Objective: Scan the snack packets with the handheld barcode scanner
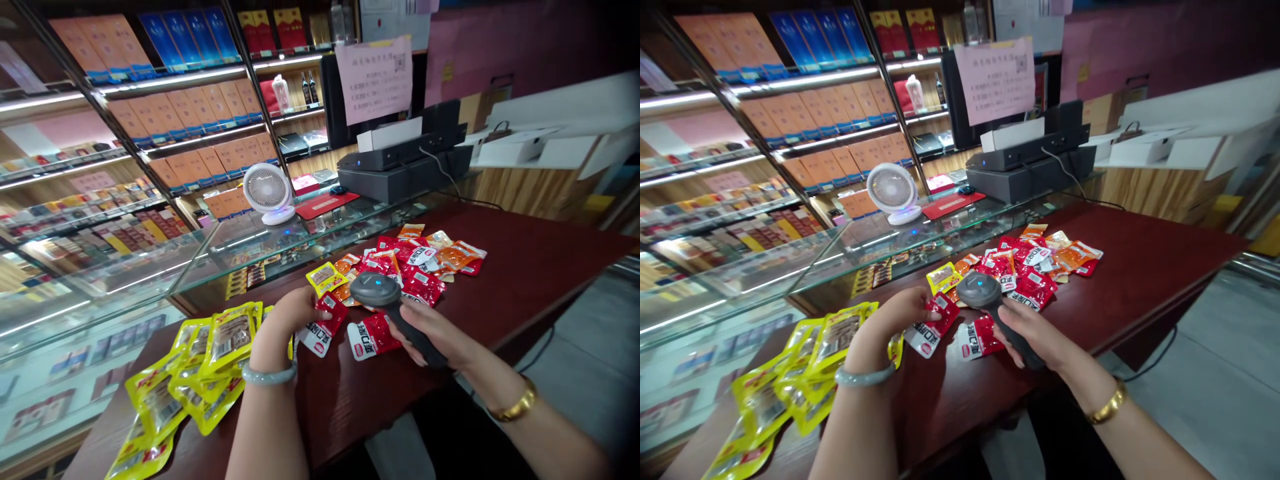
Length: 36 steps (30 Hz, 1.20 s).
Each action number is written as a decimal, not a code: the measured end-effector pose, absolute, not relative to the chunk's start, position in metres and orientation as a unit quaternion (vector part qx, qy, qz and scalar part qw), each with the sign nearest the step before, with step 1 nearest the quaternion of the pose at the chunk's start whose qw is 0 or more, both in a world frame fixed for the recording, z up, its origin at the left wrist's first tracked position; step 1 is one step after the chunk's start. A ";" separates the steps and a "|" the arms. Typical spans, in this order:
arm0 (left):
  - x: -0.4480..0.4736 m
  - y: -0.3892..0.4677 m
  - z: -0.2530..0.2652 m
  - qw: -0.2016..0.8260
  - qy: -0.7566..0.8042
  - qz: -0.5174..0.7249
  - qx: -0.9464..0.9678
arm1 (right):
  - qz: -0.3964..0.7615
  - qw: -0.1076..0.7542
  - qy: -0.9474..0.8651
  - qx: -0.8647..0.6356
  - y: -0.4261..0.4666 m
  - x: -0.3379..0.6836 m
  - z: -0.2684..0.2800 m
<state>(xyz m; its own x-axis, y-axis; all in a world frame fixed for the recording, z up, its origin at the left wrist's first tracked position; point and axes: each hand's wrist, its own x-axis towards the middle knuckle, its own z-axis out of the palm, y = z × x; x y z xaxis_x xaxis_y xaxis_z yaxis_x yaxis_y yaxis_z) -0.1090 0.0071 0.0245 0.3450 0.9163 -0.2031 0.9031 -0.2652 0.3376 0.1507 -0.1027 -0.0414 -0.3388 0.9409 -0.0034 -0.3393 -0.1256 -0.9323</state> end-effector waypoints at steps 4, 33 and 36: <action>-0.112 0.013 0.024 0.180 0.582 0.105 0.786 | 0.674 0.463 -0.478 -0.319 -0.107 0.146 -0.045; -0.013 -0.054 -0.011 0.155 0.471 -0.043 0.867 | 0.674 0.504 -0.439 -0.315 -0.117 0.178 -0.046; -0.005 -0.056 -0.025 0.122 0.474 -0.001 0.872 | 0.686 0.496 -0.437 -0.305 -0.118 0.184 -0.050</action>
<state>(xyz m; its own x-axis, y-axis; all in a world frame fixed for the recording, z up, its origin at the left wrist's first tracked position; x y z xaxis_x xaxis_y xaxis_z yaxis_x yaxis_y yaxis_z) -0.0050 -0.0563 -0.0246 0.5515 0.8260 -0.1164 0.8264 -0.5219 0.2113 0.1841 -0.1179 -0.0503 -0.3225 0.9465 0.0138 -0.4132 -0.1276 -0.9017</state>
